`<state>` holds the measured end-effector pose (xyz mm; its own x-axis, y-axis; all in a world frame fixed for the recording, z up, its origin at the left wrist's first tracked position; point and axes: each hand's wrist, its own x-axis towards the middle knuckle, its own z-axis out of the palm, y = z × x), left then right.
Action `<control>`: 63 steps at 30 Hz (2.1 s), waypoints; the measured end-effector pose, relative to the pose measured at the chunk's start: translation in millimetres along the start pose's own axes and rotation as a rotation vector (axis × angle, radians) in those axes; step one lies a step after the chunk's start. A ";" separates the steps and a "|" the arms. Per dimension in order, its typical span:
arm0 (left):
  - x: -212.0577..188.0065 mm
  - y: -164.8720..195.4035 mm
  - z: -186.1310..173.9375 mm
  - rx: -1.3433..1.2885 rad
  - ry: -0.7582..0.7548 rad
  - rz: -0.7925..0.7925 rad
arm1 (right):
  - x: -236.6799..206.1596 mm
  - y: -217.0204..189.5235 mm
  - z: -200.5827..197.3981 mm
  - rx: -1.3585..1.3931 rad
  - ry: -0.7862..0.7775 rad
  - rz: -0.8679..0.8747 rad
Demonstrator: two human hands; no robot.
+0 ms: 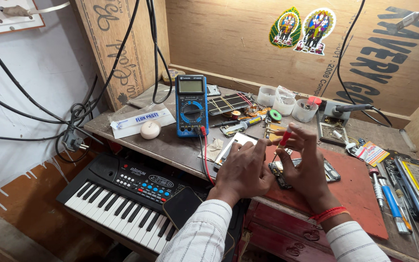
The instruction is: The person works at a cluttered repair bench on a disassembled smartphone, holding the phone frame steady with one hand while using a red-handled screwdriver to unscrew and pry at the internal components. They reposition the phone and continue working on the board and frame throughout the clip.
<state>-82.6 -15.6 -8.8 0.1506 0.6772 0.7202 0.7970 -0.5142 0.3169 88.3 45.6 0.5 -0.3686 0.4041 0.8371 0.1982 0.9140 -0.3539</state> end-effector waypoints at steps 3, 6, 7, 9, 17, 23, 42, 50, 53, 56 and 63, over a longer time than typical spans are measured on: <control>1.1 0.5 -0.6 -0.016 -0.019 -0.017 | -0.1 1.0 1.1 0.068 0.005 0.135; 0.9 1.9 -1.7 -0.031 -0.019 -0.022 | 2.0 3.4 -0.4 0.038 0.051 0.200; 1.1 2.3 -1.7 -0.026 -0.021 -0.022 | 2.2 3.5 -0.7 0.008 0.057 0.210; 1.5 2.3 -2.1 -0.016 -0.023 -0.020 | 2.9 3.4 -0.1 -0.051 0.071 0.228; 0.9 1.9 -2.1 -0.015 -0.018 -0.003 | -0.4 2.9 2.0 0.010 0.017 0.156; 1.5 0.5 -0.1 -0.009 -0.022 -0.005 | -0.6 5.2 2.0 -0.088 0.049 0.135; 1.2 1.3 -0.7 -0.012 -0.066 -0.037 | -3.5 3.5 1.3 -0.113 -0.018 0.011; 1.3 0.1 2.2 -0.011 -0.037 -0.018 | -4.7 10.5 3.1 -0.080 0.060 0.124; 1.0 -1.4 2.5 -0.004 -0.032 -0.009 | -4.9 11.5 3.3 -0.076 0.075 0.138; 0.5 -1.6 3.4 -0.011 -0.026 -0.007 | -4.5 11.2 1.9 -0.070 0.083 0.132; 1.1 -1.5 2.8 -0.014 -0.039 -0.019 | -0.5 8.7 -0.2 -0.094 0.096 0.145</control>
<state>-82.0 -12.6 -10.2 0.1583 0.7067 0.6896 0.7920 -0.5080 0.3387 90.4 53.3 -2.9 -0.2424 0.5217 0.8180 0.3281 0.8375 -0.4369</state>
